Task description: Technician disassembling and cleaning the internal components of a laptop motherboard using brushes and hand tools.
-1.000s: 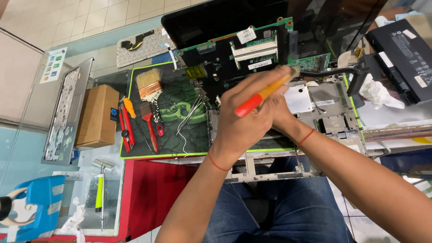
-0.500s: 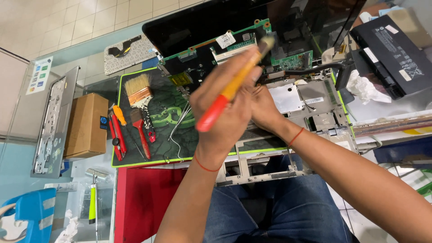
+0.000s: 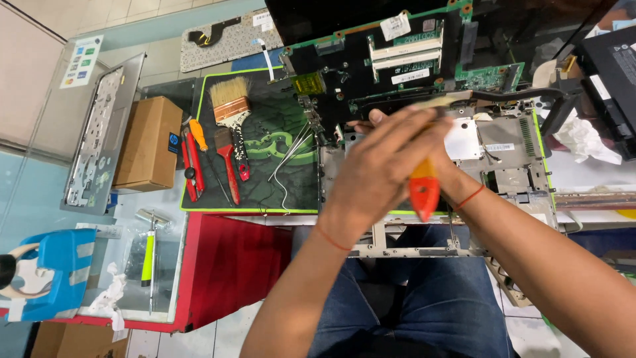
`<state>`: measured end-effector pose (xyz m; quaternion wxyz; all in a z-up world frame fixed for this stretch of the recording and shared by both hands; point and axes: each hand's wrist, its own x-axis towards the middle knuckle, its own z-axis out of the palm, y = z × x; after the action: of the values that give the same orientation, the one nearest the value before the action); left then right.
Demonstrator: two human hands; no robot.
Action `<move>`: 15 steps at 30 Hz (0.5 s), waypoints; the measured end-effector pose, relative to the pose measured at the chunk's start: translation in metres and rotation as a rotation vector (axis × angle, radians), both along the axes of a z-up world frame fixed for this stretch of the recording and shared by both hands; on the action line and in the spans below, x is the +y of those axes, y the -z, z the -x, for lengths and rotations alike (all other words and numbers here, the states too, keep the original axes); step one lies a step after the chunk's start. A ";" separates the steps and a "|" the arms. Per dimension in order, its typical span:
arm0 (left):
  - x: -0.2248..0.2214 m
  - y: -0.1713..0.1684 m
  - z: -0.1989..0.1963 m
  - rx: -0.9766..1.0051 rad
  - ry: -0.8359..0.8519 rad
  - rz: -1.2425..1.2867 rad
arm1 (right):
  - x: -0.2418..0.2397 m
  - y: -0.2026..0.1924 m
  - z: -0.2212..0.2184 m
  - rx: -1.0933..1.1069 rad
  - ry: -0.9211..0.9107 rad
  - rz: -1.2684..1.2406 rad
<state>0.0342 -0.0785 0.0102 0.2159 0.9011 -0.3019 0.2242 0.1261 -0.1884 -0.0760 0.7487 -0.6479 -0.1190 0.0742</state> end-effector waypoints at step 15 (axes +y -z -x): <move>-0.043 0.004 0.013 -0.236 -0.301 0.072 | -0.011 0.028 -0.020 -0.003 0.066 0.060</move>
<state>0.0216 -0.1212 0.0058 0.1751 0.8952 -0.1788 0.3687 0.1466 -0.1999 -0.1038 0.7307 -0.6738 -0.0962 0.0522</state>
